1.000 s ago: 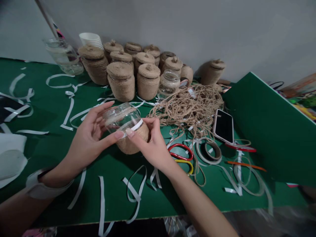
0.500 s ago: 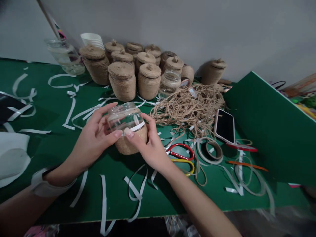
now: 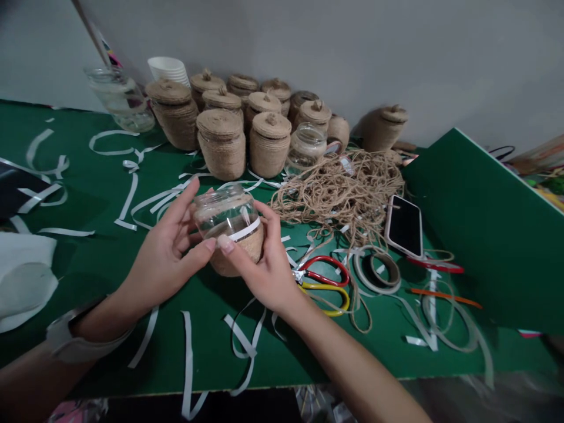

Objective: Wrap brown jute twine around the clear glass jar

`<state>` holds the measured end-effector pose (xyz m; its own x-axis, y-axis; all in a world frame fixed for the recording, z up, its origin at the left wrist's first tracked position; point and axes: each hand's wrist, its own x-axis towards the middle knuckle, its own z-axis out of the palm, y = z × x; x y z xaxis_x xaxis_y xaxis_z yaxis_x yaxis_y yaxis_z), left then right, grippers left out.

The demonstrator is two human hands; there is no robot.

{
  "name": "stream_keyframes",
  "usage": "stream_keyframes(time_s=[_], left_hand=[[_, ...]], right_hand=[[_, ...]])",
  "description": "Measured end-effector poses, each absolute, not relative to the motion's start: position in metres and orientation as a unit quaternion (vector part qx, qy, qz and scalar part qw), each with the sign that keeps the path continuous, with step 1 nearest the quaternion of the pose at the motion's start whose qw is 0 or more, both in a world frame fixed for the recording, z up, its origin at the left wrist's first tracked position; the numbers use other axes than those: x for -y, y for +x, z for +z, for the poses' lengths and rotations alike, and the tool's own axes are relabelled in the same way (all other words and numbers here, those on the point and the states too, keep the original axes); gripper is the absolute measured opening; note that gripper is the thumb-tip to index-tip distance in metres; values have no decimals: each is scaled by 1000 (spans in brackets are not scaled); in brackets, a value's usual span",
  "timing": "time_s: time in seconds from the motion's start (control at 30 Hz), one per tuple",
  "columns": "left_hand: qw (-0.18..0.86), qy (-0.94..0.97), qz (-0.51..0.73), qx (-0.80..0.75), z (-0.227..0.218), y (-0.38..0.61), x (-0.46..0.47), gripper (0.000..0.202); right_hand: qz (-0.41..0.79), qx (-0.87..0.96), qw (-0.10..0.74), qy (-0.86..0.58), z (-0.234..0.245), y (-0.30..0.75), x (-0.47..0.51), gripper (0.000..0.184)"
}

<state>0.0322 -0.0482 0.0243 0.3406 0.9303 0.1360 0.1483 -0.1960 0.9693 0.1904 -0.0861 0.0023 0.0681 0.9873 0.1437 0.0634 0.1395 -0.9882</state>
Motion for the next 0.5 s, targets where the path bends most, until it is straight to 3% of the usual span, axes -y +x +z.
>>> stream_keyframes(time_s=[0.27, 0.5], left_hand=[[398, 725, 373, -421, 22, 32, 55, 81], [386, 711, 364, -461, 31, 34, 60, 94]], right_hand=[[414, 539, 539, -498, 2, 184, 89, 69], [392, 551, 531, -511, -2, 181, 93, 75]])
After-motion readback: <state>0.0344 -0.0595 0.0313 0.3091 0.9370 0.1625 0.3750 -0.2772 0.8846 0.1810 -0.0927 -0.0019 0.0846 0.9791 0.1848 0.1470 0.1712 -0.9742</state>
